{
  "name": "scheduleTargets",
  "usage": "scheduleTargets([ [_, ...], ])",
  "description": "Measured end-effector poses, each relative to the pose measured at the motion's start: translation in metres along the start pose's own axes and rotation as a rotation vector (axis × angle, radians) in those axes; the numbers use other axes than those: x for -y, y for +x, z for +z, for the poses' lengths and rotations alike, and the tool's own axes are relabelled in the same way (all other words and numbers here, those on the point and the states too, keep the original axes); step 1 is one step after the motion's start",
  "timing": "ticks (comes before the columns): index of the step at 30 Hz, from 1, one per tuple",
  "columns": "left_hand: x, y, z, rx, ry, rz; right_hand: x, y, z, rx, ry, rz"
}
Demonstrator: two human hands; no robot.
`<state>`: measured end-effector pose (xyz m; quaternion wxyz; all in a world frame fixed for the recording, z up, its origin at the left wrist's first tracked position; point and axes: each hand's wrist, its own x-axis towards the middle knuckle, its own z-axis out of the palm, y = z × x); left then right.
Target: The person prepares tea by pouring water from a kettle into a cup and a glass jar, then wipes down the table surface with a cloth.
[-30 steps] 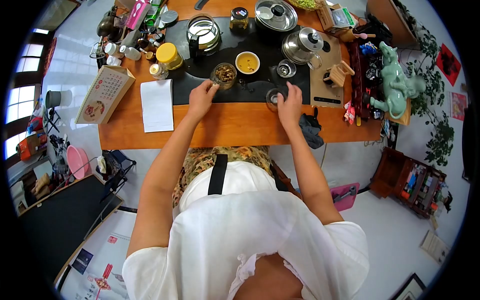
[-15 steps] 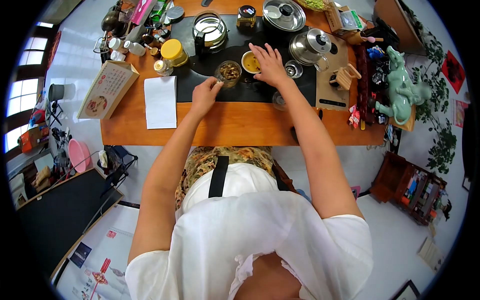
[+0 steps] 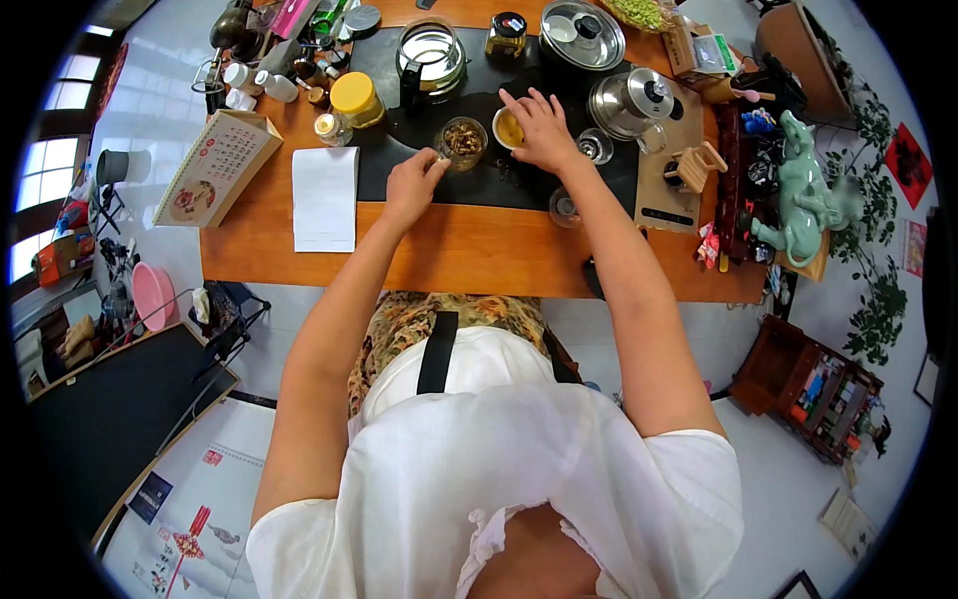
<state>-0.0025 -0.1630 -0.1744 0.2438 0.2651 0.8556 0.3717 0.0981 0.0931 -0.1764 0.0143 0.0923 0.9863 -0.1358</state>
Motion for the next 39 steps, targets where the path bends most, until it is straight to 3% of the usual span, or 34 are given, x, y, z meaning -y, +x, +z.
scheduleTargets([
  [8, -0.008, 0.003, -0.002, 0.011, -0.001, -0.019, -0.012, 0.010, -0.005, -0.023, 0.029, 0.031],
  [11, 0.000, 0.004, 0.004, -0.012, 0.009, -0.010, -0.012, 0.014, -0.020, -0.032, -0.107, -0.008],
  [15, -0.008, 0.004, -0.006, 0.000, 0.010, -0.050, -0.032, 0.024, -0.044, 0.078, -0.058, 0.191],
  [19, -0.006, 0.003, -0.007, -0.024, 0.021, -0.060, -0.033, 0.011, -0.050, 0.027, 0.008, 0.226],
  [20, -0.005, 0.004, -0.007, -0.015, 0.012, -0.069, -0.030, 0.007, -0.046, -0.082, 0.017, 0.216],
  [24, 0.000, 0.000, -0.003, -0.018, -0.003, -0.073, -0.022, 0.005, -0.035, -0.104, 0.186, 0.372],
  [28, 0.003, -0.001, 0.001, -0.044, 0.002, -0.009, -0.019, 0.002, -0.012, 0.036, 0.218, 0.463],
  [36, 0.010, -0.005, 0.000, -0.024, -0.027, -0.054, -0.003, -0.001, -0.007, -0.269, 0.211, 0.496],
  [39, 0.013, -0.011, -0.003, -0.036, -0.014, -0.061, 0.003, -0.001, -0.020, -0.269, 0.228, 0.555],
])
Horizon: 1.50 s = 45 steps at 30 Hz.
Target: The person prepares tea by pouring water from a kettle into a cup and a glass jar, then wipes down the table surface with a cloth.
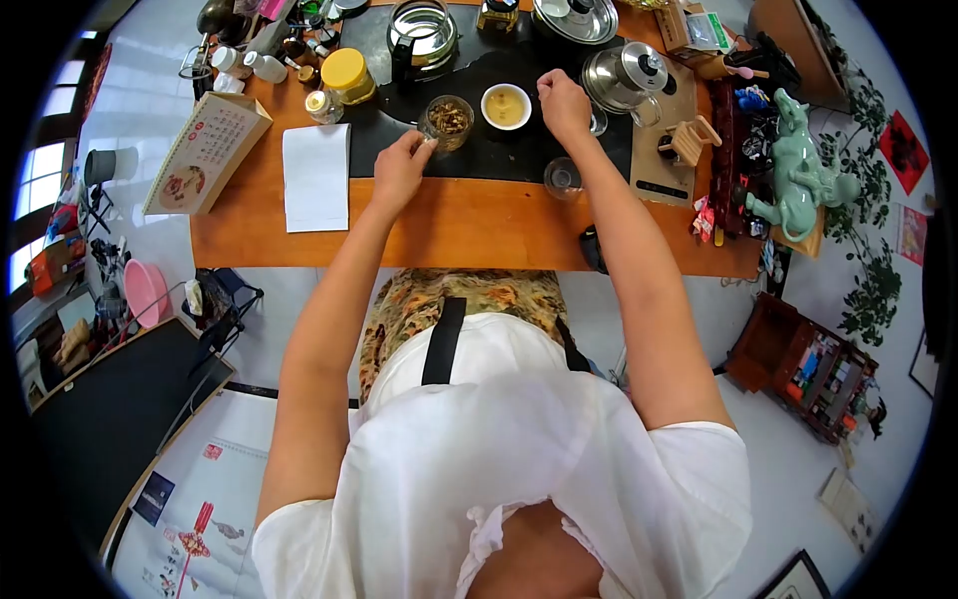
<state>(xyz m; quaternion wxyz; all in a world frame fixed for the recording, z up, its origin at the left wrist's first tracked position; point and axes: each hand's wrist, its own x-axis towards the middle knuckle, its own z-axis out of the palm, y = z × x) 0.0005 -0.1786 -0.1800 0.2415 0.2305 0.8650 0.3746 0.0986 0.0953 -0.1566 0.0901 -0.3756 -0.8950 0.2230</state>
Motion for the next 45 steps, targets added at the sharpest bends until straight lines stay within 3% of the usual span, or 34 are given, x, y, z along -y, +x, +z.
scheduleTargets([
  [5, 0.000, -0.005, -0.003, -0.064, -0.054, -0.007, 0.009, 0.001, -0.022, 0.172, 0.158, 0.061],
  [8, -0.008, -0.012, -0.004, -0.096, -0.138, -0.046, -0.005, -0.037, -0.046, 0.043, 0.220, -0.030],
  [10, -0.010, -0.013, -0.004, -0.076, -0.171, -0.093, -0.031, -0.084, -0.060, -0.228, 0.261, -0.137],
  [14, -0.002, -0.013, -0.002, -0.075, -0.185, -0.102, -0.123, -0.204, -0.066, -0.257, -0.251, -0.017],
  [17, 0.008, -0.012, -0.004, -0.059, -0.175, -0.102, -0.172, -0.275, -0.039, 0.065, -0.275, 0.125],
  [20, 0.004, -0.008, -0.008, -0.034, -0.178, -0.098, -0.166, -0.294, -0.019, 0.097, -0.254, 0.002],
  [24, 0.012, 0.001, -0.009, -0.001, -0.230, -0.095, -0.096, -0.293, 0.006, 0.185, -0.170, -0.072],
  [28, 0.012, 0.003, -0.010, 0.013, -0.251, -0.084, -0.043, -0.276, 0.036, 0.207, -0.123, -0.142],
  [38, 0.008, 0.009, -0.018, 0.003, -0.236, -0.024, 0.044, -0.207, 0.093, 0.327, 0.071, -0.545],
  [44, 0.013, 0.015, -0.015, 0.024, -0.168, 0.032, 0.032, -0.182, 0.090, 0.364, 0.247, -0.572],
  [45, 0.015, 0.016, -0.015, 0.031, -0.153, 0.043, 0.029, -0.178, 0.083, 0.233, 0.365, -0.458],
])
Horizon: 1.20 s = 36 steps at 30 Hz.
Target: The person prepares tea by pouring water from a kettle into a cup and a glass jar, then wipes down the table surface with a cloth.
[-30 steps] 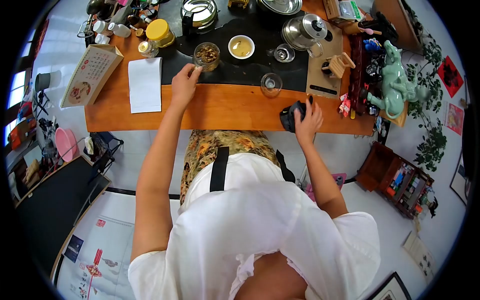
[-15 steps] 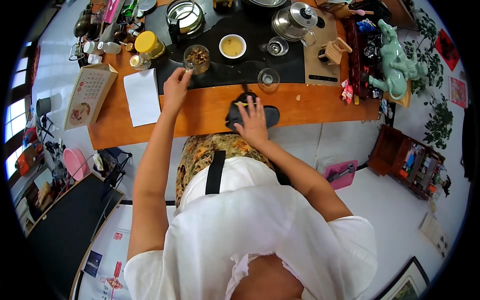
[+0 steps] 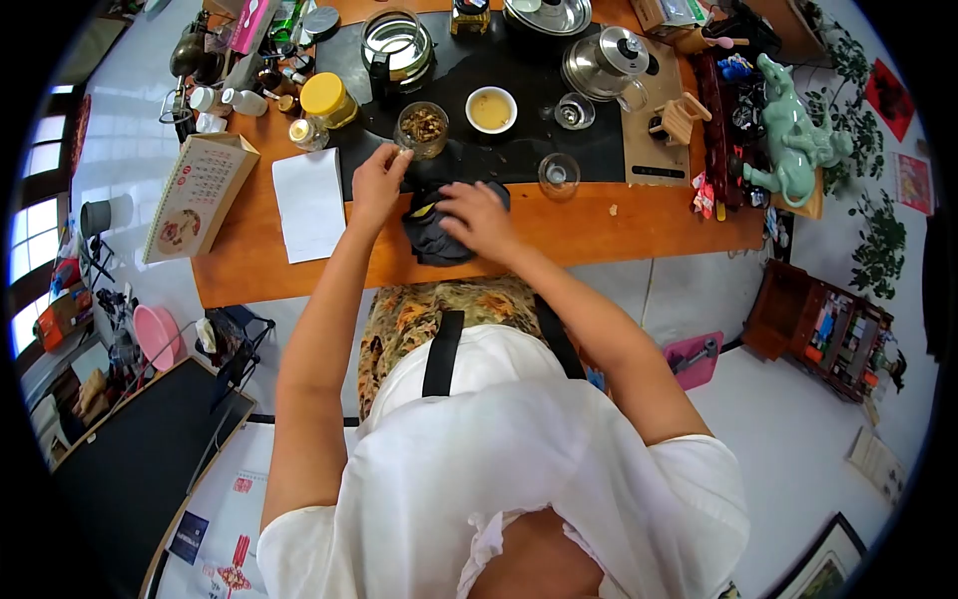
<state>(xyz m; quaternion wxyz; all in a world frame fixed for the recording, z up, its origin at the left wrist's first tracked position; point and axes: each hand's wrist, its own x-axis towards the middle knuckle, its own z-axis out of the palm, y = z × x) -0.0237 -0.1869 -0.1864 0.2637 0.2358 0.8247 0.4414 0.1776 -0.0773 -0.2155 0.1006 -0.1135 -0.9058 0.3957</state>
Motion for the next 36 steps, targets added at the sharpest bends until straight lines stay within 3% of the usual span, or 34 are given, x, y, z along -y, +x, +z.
scheduleTargets([
  [3, -0.002, 0.000, 0.000, 0.032, 0.029, 0.019, -0.016, 0.010, -0.038, -0.292, 0.080, 0.234],
  [5, -0.003, 0.001, 0.002, 0.033, 0.032, 0.025, -0.023, 0.021, -0.057, -0.449, -0.064, 0.273],
  [12, 0.007, 0.008, 0.010, 0.024, 0.076, 0.085, -0.054, 0.072, -0.078, -0.225, -0.350, 0.309],
  [19, -0.008, 0.000, 0.003, -0.001, 0.107, 0.069, -0.070, 0.103, -0.075, -0.077, -0.341, 0.228],
  [32, -0.011, 0.002, 0.010, -0.053, 0.146, 0.074, -0.075, 0.109, -0.094, -0.173, -0.233, 0.020],
  [36, -0.014, 0.004, 0.009, -0.059, 0.173, 0.084, -0.040, 0.118, -0.118, -0.171, -0.377, -0.072],
])
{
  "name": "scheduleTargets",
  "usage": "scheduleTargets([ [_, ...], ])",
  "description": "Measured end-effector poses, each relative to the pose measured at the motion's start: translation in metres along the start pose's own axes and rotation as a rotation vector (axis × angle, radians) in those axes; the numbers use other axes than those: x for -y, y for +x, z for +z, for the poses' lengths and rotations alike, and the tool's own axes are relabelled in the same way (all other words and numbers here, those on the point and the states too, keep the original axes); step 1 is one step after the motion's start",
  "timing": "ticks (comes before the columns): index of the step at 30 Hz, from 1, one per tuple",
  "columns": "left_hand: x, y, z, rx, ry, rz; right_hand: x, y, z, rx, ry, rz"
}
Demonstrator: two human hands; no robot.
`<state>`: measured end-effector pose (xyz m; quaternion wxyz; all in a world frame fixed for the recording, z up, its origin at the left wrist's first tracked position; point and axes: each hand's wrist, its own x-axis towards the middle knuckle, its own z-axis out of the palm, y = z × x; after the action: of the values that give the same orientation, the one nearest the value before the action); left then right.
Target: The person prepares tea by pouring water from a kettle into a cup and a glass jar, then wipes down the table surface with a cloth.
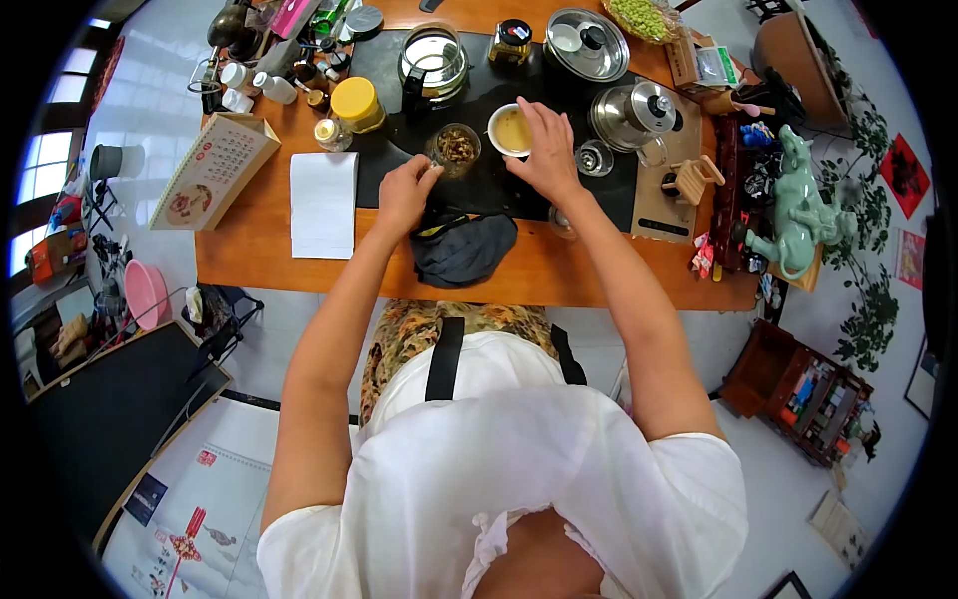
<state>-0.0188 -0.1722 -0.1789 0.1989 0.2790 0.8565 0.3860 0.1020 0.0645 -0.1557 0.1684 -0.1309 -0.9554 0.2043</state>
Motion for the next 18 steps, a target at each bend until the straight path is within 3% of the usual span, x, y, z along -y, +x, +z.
scheduleTargets([
  [9, -0.017, 0.009, 0.008, 0.025, 0.072, -0.009, 0.041, 0.043, -0.045, 0.066, -0.561, -0.451],
  [13, -0.026, 0.010, 0.006, 0.068, 0.102, -0.057, 0.045, 0.052, -0.041, -0.048, -0.812, -0.646],
  [16, -0.023, 0.009, 0.009, 0.010, 0.109, 0.004, 0.053, 0.052, -0.040, -0.058, -0.891, -0.683],
  [18, -0.020, 0.008, 0.007, 0.019, 0.087, -0.019, 0.048, 0.052, -0.036, -0.027, -0.807, -0.571],
])
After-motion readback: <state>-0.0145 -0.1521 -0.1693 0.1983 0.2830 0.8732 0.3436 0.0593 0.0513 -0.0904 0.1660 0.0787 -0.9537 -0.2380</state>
